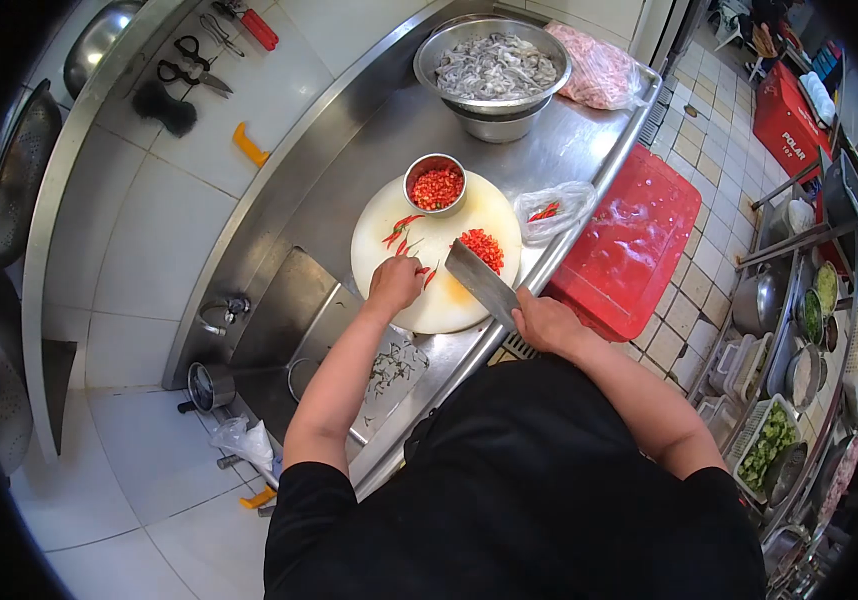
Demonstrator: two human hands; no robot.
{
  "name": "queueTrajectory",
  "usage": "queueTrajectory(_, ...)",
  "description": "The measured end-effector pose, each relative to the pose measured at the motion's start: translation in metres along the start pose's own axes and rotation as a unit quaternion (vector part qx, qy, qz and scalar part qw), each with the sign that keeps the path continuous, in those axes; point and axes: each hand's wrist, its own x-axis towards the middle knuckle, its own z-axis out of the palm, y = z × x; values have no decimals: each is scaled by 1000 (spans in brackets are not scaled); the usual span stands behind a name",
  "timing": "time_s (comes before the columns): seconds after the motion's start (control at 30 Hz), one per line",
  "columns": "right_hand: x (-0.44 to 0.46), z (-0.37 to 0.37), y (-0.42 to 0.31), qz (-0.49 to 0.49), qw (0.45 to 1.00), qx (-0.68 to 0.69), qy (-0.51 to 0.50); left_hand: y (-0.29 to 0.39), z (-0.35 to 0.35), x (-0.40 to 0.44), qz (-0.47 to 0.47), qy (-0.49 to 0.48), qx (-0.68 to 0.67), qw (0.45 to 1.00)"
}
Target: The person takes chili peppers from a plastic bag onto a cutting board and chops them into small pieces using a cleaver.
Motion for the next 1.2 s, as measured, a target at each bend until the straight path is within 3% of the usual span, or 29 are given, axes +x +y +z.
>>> queueTrajectory(0.13, 0, 2, 2, -4, 1000, -3, 0, 6, -1, -15, -46, -28, -18, 998)
queueTrajectory(0.2, 1, 1, 3, -10, 1000, -5, 0, 2, 2, -24, 11, 16, -10, 1000)
queueTrajectory(0.53, 3, -5, 3, -7, 1000, -1, -9, 0, 13, -35, 160, -12, 38, 986)
queueTrajectory(0.63, 2, -12, 0, -13, 1000, -8, -2, 3, 15, -29, 230, 19, 30, 973)
queueTrajectory(0.7, 0, -17, -2, -13, 1000, -9, 4, 0, 17, -19, 323, 85, 50, 941)
queueTrajectory(0.73, -1, -18, -3, -12, 1000, -5, 11, 1, 11, -15, 324, 85, 50, 941)
queueTrajectory(0.8, -4, -21, -5, -11, 1000, 0, 19, 3, 2, -11, 278, -34, 94, 955)
queueTrajectory(0.93, -9, -21, -3, -19, 999, 19, 43, 5, 9, -20, 217, -15, 89, 972)
queueTrajectory(1.0, -11, -17, 0, -19, 998, 30, 45, 11, 15, -29, 133, 15, 2, 991)
queueTrajectory(1.2, -16, -16, -3, -36, 998, 30, 33, 21, 11, -46, 43, 28, -121, 991)
